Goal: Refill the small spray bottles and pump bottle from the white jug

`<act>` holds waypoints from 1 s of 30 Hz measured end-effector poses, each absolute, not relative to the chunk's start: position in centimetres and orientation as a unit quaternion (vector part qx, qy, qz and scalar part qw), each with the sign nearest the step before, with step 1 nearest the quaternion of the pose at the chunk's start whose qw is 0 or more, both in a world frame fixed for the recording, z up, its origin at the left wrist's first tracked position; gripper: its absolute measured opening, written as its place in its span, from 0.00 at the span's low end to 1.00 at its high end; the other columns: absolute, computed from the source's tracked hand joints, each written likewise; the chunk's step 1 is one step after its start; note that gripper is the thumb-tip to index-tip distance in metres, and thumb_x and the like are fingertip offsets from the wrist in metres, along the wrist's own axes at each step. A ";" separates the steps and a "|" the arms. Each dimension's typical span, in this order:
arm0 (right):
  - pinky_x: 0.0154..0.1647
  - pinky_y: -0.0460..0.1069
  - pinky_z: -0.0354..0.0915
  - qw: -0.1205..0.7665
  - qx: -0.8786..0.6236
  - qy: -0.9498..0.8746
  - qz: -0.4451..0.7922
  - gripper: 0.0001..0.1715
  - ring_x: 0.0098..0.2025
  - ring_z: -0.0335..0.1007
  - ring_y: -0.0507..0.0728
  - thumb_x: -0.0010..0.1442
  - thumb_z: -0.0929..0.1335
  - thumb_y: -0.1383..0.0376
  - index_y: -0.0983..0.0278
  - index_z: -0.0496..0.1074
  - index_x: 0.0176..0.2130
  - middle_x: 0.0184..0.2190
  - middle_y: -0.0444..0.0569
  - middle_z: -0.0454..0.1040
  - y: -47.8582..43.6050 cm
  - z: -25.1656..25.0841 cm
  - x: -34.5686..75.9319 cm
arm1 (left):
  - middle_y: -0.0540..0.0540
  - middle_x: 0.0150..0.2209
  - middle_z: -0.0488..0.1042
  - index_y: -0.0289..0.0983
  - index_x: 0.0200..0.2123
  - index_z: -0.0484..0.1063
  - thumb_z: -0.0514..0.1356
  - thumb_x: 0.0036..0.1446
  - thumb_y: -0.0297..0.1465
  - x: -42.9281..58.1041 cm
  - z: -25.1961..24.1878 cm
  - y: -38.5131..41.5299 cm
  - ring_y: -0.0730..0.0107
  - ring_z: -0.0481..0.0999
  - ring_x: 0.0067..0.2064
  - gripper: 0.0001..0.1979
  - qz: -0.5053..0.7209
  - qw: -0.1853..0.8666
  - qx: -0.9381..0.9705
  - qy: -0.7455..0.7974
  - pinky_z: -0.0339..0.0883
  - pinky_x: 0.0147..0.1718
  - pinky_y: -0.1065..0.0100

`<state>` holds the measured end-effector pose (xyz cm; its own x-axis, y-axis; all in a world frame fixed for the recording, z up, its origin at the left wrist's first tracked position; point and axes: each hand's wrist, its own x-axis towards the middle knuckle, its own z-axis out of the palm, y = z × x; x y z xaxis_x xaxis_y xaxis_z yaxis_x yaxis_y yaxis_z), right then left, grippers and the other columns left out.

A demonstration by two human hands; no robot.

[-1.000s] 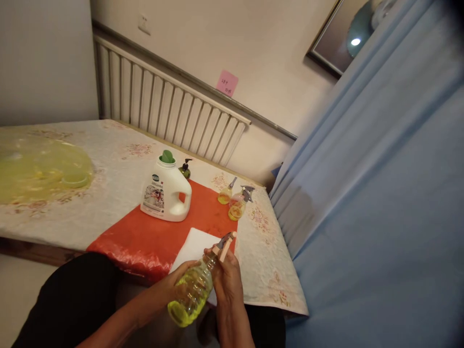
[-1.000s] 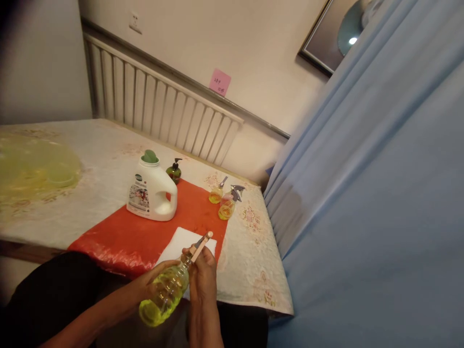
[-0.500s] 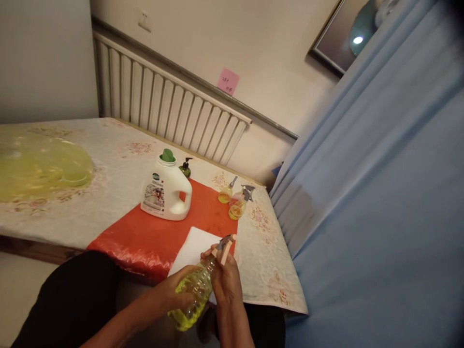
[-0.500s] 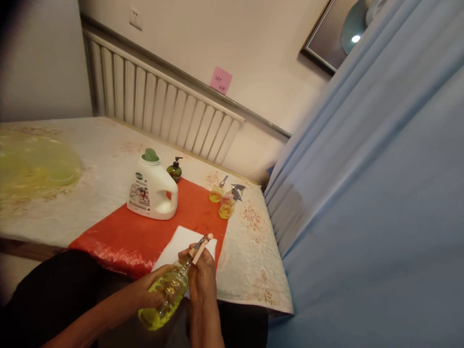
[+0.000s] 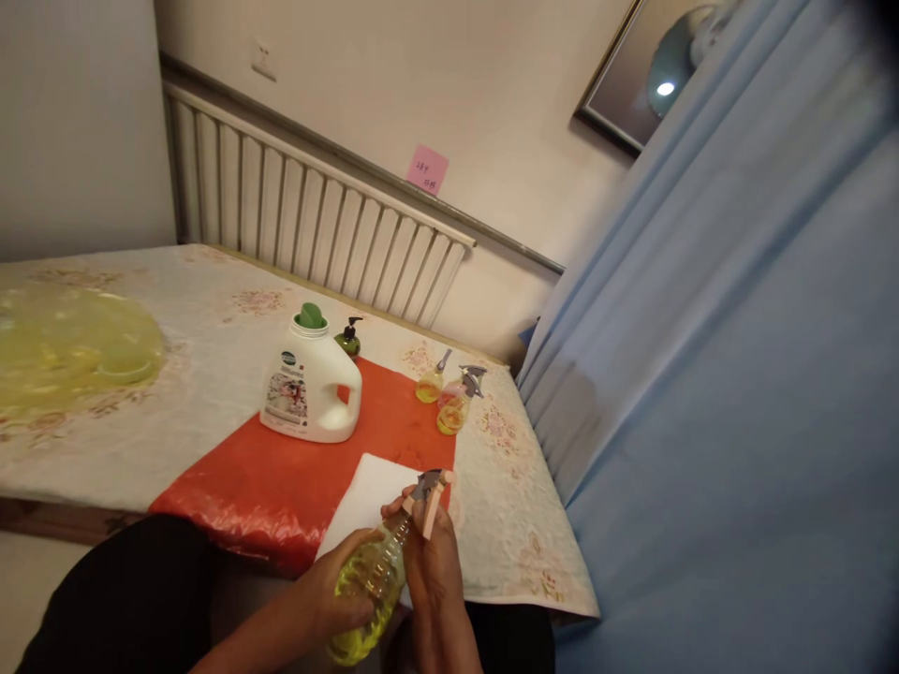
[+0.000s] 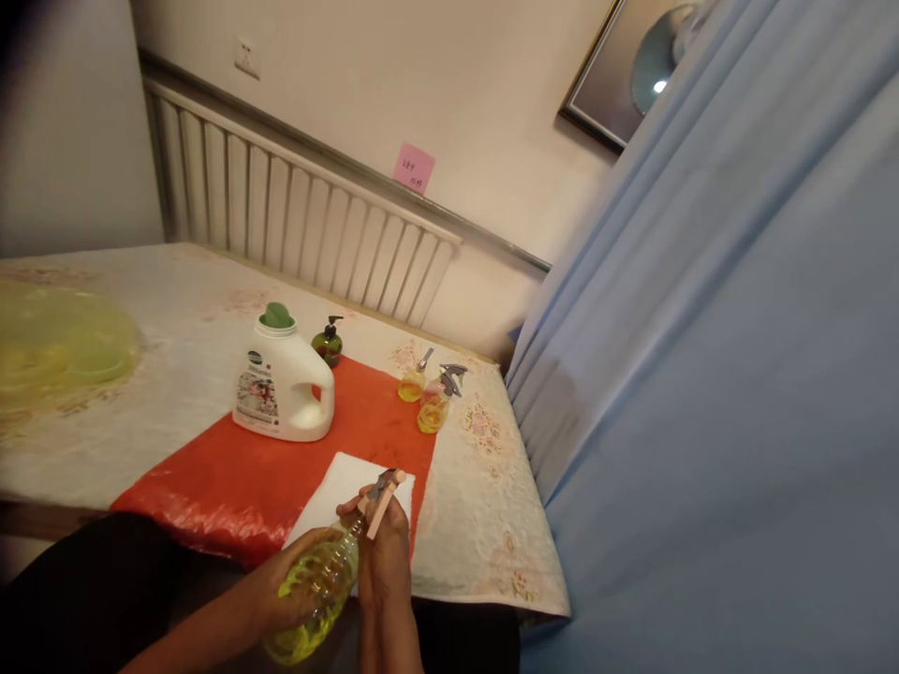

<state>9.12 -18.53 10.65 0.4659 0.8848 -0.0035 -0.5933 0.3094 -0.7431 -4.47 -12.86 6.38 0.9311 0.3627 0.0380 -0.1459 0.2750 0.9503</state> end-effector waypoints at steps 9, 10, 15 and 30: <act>0.34 0.50 0.67 0.773 -0.416 -0.201 0.434 0.12 0.31 0.73 0.56 0.50 0.74 0.61 0.63 0.72 0.34 0.26 0.46 0.76 -18.4 11.2 9.9 | 0.45 0.56 0.71 0.45 0.58 0.60 0.63 0.46 0.27 -3.8 6.3 -11.7 0.50 0.70 0.56 0.34 0.136 0.759 0.625 0.122 0.63 0.54 0.55; 0.32 0.49 0.66 0.770 -0.426 -0.199 0.430 0.13 0.30 0.73 0.56 0.50 0.74 0.60 0.64 0.72 0.34 0.26 0.47 0.76 -18.4 11.2 10.0 | 0.46 0.55 0.72 0.46 0.58 0.61 0.62 0.45 0.27 -3.6 6.3 -11.6 0.51 0.70 0.56 0.34 0.129 0.752 0.634 0.127 0.63 0.54 0.56; 0.32 0.48 0.66 0.759 -0.463 -0.210 0.407 0.14 0.30 0.73 0.56 0.52 0.74 0.59 0.64 0.72 0.35 0.27 0.48 0.78 -18.5 11.0 10.8 | 0.48 0.48 0.76 0.45 0.58 0.61 0.59 0.40 0.23 -2.8 6.7 -11.1 0.53 0.74 0.49 0.38 0.088 0.713 0.680 0.149 0.67 0.48 0.59; 0.38 0.49 0.67 0.699 -0.519 -0.296 0.393 0.15 0.35 0.74 0.56 0.52 0.74 0.59 0.66 0.75 0.38 0.33 0.50 0.79 -18.2 10.2 14.6 | 0.45 0.49 0.75 0.43 0.54 0.65 0.67 0.38 0.33 0.6 6.0 -9.5 0.49 0.72 0.51 0.35 0.117 0.700 0.690 0.144 0.66 0.50 0.55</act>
